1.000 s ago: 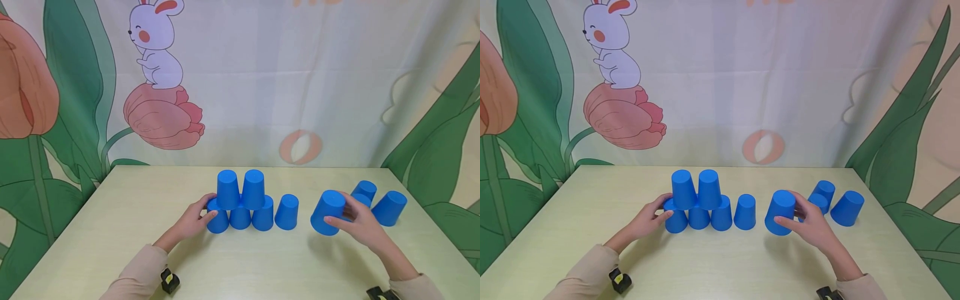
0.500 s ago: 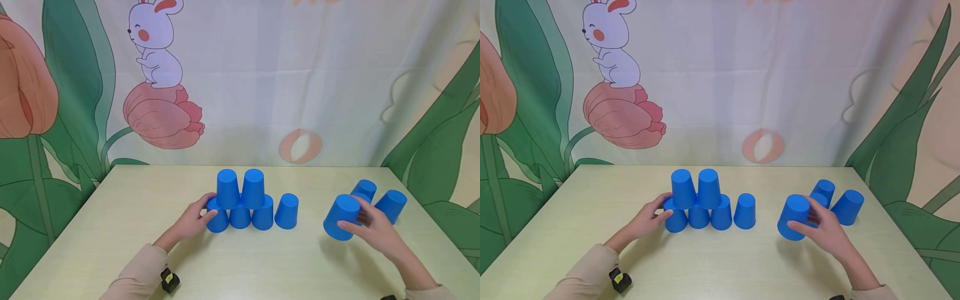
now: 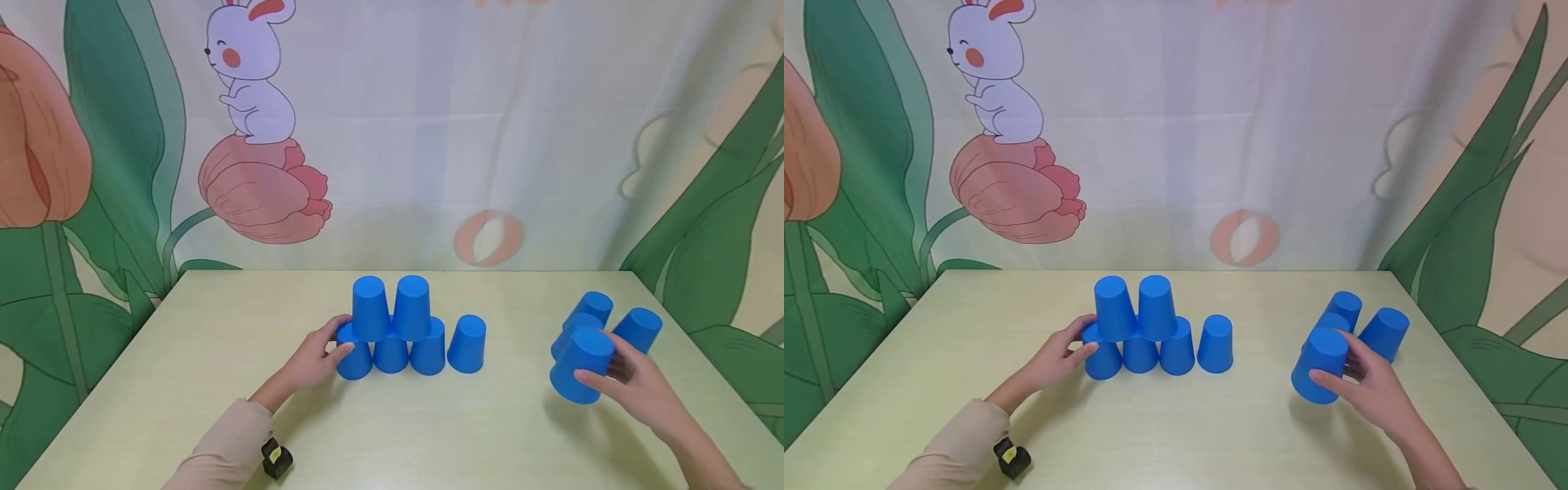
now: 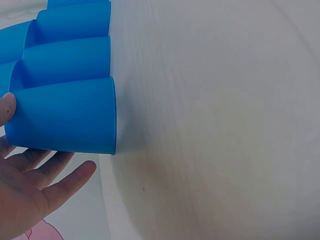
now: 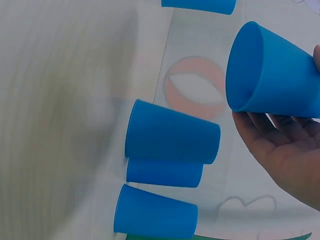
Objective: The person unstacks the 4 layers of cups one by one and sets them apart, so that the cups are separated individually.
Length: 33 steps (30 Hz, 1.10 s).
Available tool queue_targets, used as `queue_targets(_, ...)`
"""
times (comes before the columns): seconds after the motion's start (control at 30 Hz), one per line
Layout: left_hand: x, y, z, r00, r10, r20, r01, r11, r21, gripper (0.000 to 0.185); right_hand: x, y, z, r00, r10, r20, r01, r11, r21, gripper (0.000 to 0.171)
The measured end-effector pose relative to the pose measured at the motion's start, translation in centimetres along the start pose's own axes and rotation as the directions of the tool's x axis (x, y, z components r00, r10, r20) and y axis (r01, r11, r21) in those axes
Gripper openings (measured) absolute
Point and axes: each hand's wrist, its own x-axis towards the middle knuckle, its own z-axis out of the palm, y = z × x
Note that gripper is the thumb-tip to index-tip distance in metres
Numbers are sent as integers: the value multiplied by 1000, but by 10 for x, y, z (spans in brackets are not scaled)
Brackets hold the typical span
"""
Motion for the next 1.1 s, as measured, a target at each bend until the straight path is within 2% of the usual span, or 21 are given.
queue_targets(0.47, 0, 0, 0, 1000, 8, -2, -8, 1000, 5, 53, -12, 23, -17, 993, 118, -20, -119, 991, -57, 70)
queue_targets(0.87, 0, 0, 0, 1000, -1, 0, 1, 1000, 1, 53, -10, 42, -31, 990, 134, -55, -139, 985, -101, 71)
queue_targets(0.97, 0, -1, 1, 1000, 1, -1, -1, 1000, 1, 53, -3, 60, -36, 988, 139, -67, -145, 985, -90, 71)
queue_targets(1.1, 1, -1, 1, 1000, 18, 0, -18, 1000, 6, 52, 11, 106, -42, 980, 173, -94, -181, 979, -89, 82)
